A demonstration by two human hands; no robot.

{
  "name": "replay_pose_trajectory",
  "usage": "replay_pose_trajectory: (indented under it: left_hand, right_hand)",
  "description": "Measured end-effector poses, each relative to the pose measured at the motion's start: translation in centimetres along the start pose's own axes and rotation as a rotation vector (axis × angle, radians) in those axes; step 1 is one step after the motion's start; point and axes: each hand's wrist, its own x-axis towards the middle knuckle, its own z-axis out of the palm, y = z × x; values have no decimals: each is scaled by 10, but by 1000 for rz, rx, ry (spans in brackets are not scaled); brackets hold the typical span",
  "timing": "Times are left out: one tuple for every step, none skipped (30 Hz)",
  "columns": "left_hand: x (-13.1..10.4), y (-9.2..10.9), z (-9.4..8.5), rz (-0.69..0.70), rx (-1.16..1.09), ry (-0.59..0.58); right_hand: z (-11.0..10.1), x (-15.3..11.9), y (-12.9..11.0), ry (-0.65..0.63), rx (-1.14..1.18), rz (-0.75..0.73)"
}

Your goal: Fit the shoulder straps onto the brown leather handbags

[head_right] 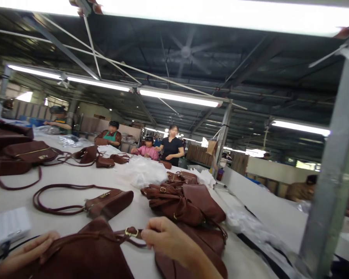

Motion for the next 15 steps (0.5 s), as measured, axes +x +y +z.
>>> replay_pose_trajectory:
  left_hand:
    - [-3, 6, 3, 6, -99, 21]
    - [-6, 11, 7, 14, -171, 32]
    - [-8, 15, 11, 11, -198, 19]
    - [-10, 19, 15, 4, -182, -4]
    - [-11, 22, 17, -2, -139, -29]
    - [-10, 24, 18, 0, -78, -53]
    - [-9, 25, 17, 9, -5, -76]
    - [-7, 26, 15, 25, 79, -101]
    - [-5, 26, 11, 45, 164, -126]
    - [-3, 26, 6, 61, 246, -151]
    - [-1, 26, 2, 66, 327, -195]
    - [-1, 26, 0, 76, 412, -241]
    - [-2, 27, 0, 98, 499, -276]
    - [-4, 29, 3, 135, 582, -293]
    - [-8, 31, 9, 179, 650, -284]
  right_hand:
    - [1, 0, -1, -33, 13, -4]
    - [2, 0, -3, -63, 15, 0]
    - [4, 1, -4, -100, 20, 11]
    - [6, 3, -5, -147, 39, 25]
    - [10, 5, -5, -199, 78, 40]
    - [14, 7, -6, -245, 126, 46]
    - [19, 10, -6, -268, 168, 41]
    - [23, 12, -7, -256, 193, 28]
    - [28, 14, -8, -218, 189, 14]
    - [31, 16, -11, -162, 159, 0]
    - [33, 17, -16, -109, 117, -10]
    - [35, 18, -21, -76, 78, -14]
    - [35, 19, -27, -67, 53, -14]
    - [36, 19, -33, -74, 41, -17]
    - [36, 20, -39, -92, 37, -26]
